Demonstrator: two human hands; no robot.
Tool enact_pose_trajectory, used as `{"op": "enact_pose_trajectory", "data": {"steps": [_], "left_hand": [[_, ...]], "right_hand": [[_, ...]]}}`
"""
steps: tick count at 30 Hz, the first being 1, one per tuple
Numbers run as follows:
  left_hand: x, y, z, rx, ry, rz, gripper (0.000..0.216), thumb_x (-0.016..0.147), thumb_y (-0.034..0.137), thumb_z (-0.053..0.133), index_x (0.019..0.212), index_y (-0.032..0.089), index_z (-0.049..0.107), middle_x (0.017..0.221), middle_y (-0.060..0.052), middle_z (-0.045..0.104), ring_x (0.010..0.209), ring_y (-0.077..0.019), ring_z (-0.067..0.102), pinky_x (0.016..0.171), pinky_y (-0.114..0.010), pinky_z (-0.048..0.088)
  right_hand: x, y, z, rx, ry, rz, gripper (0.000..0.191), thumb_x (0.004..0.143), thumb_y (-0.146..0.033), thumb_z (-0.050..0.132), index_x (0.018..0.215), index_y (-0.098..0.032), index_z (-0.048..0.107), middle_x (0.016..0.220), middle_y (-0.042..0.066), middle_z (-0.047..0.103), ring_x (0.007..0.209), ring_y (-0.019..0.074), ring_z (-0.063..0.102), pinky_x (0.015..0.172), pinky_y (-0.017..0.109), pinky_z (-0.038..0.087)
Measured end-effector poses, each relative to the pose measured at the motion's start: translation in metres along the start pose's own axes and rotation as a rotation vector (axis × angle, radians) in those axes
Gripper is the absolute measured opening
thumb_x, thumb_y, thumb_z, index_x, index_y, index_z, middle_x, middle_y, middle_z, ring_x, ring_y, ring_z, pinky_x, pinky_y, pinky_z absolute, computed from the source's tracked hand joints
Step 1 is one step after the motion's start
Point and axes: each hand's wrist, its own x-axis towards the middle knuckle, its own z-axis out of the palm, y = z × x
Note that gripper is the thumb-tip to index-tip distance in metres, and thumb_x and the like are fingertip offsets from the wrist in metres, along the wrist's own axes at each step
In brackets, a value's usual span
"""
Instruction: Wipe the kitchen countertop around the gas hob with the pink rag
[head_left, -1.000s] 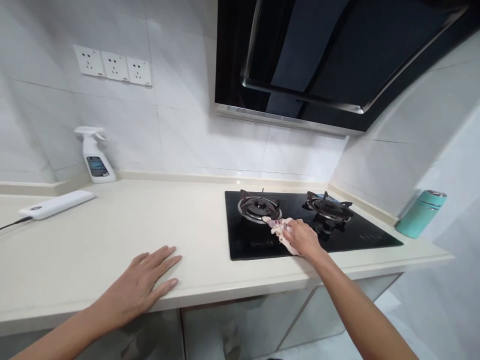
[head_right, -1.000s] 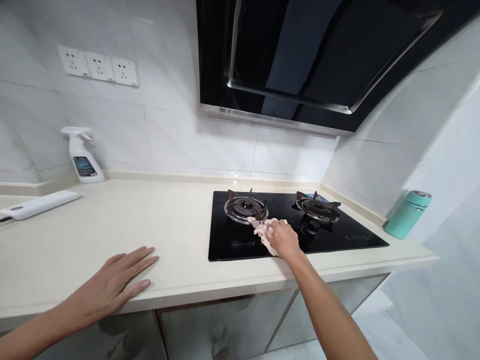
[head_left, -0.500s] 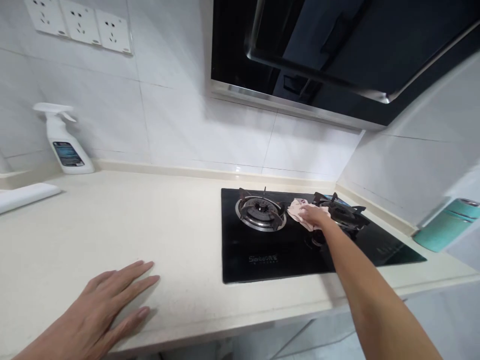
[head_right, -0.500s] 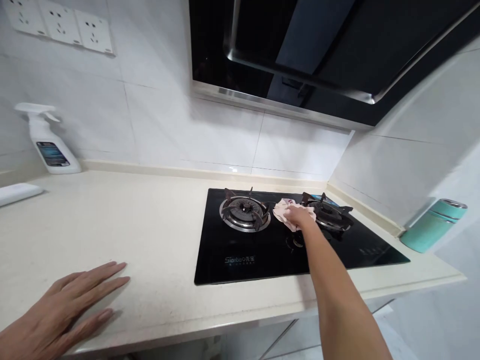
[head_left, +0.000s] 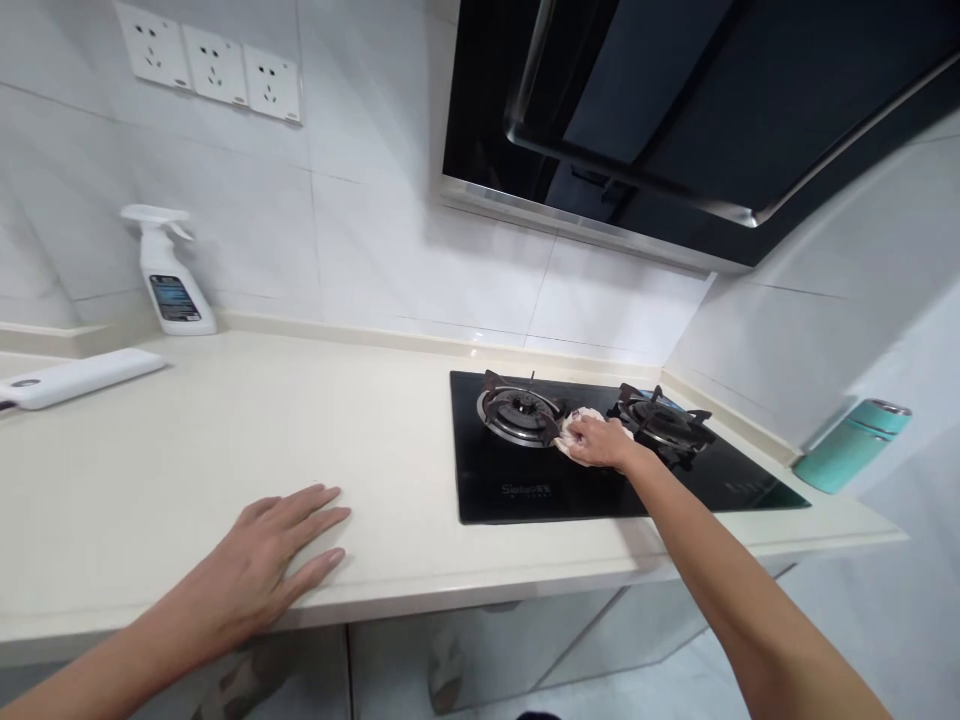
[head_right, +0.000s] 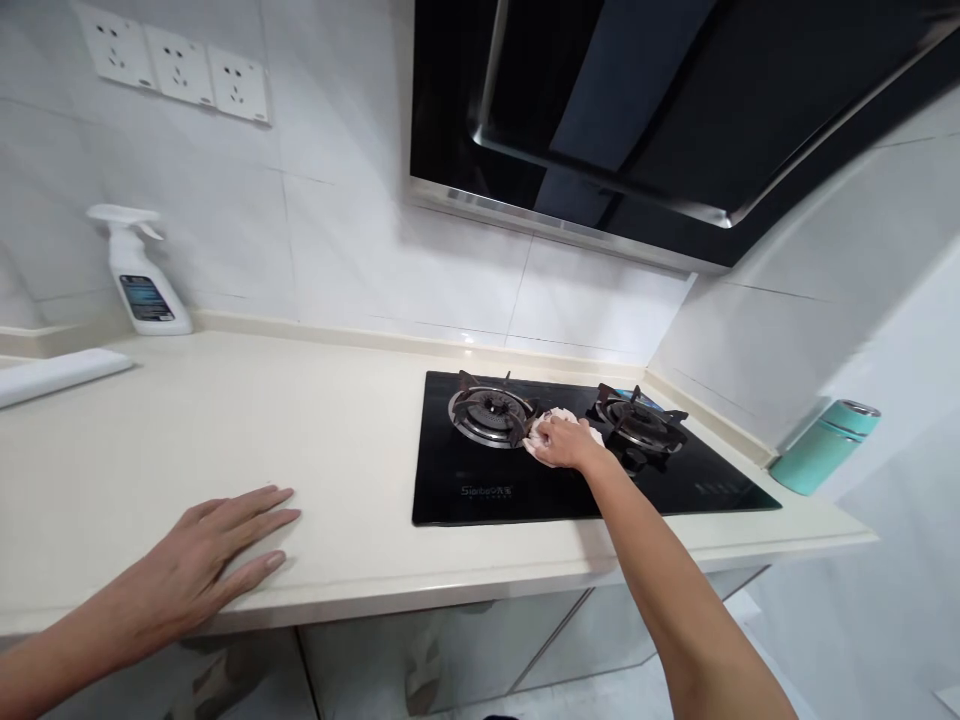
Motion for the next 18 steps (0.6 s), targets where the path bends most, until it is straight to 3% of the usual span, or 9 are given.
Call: {"op": "enact_pose_trajectory", "data": {"steps": [10,18], "left_hand": [[0.005,0.008,-0.006,0.016,0.004,-0.010,0.049,0.101,0.057,0.050,0.137,0.031,0.070,0.148,-0.004,0.065,0.137,-0.0301,0.059,0.108,-0.043,0.046],[0.004,0.000,-0.001,0.022,0.071,0.068,0.046,0.101,0.055,0.049,0.136,0.033,0.069,0.145,-0.001,0.068,0.136,-0.0285,0.061,0.103,-0.039,0.050]], "right_hand": [[-0.048,-0.047,-0.006,0.000,0.201,-0.121,0.034,0.102,-0.049,0.053,0.105,-0.019,0.070,0.114,0.011,0.072,0.108,0.0267,0.061,0.097,0.038,0.037],[-0.085,-0.138,0.001,0.172,0.361,-0.276,0.024,0.100,-0.043,0.062,0.114,-0.025,0.069,0.114,0.005,0.071,0.109,0.0240,0.061,0.100,0.038,0.035]]}}
